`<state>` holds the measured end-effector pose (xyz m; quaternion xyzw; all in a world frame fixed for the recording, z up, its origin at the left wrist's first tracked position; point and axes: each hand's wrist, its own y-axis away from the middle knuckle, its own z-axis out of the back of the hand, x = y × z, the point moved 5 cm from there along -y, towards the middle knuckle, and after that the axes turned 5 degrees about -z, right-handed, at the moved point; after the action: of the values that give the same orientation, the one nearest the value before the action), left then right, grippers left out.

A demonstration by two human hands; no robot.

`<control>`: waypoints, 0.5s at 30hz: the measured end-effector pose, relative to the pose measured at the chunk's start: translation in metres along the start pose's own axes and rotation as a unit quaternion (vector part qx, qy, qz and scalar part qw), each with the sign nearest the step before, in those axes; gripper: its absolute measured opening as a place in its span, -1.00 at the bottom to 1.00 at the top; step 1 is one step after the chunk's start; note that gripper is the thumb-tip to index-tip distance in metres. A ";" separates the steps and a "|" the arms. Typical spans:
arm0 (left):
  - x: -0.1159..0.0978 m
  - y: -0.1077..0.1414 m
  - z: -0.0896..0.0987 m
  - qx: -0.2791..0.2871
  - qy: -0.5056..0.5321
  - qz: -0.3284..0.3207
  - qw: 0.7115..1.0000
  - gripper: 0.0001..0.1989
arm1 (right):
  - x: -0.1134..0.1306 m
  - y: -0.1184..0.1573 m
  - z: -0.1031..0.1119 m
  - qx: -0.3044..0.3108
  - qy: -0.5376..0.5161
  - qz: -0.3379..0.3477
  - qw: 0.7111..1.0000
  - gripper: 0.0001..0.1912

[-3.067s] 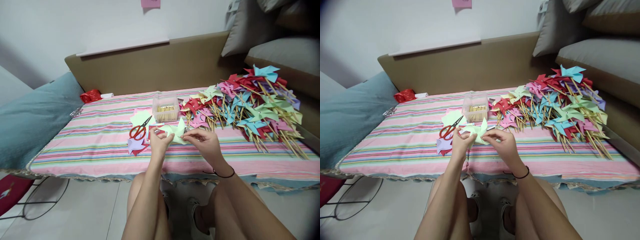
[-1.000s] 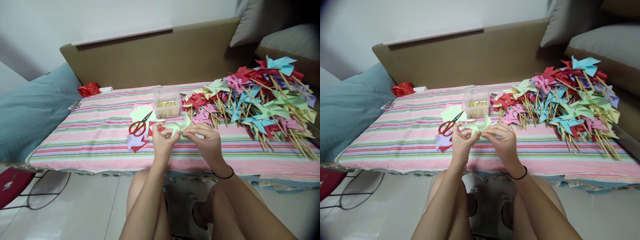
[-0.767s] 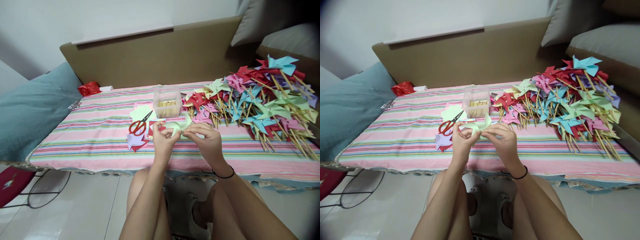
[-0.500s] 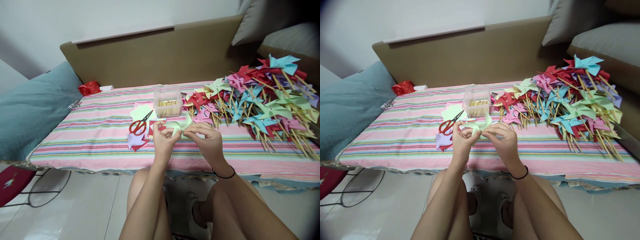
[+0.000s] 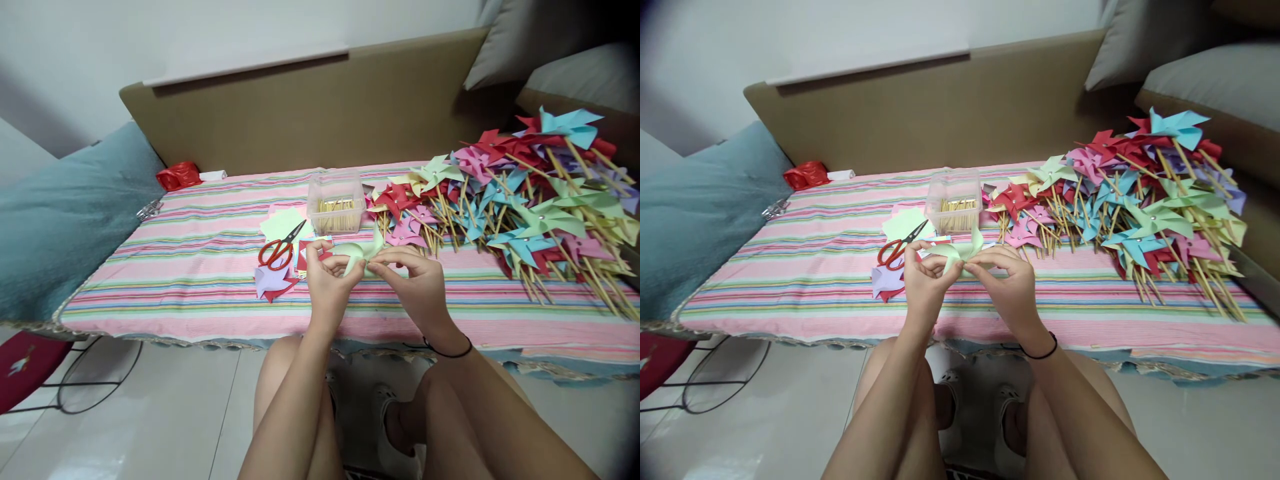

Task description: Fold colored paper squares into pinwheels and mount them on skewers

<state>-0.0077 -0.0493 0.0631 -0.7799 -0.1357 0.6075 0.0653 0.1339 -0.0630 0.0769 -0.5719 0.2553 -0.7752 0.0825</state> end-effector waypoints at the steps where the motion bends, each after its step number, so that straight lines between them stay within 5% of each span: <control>1: -0.001 0.000 0.000 0.002 -0.007 -0.006 1.000 -0.52 | -0.001 0.000 0.000 0.000 -0.009 -0.009 1.000 -0.94; 15: 0.002 0.000 0.000 -0.010 0.019 -0.004 1.000 -0.49 | -0.016 0.001 -0.001 -0.021 -0.069 -0.051 0.996 -0.97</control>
<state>-0.0070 -0.0489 0.0616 -0.7911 -0.1438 0.5913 0.0625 0.1382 -0.0570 0.0630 -0.6381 0.2356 -0.7314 0.0489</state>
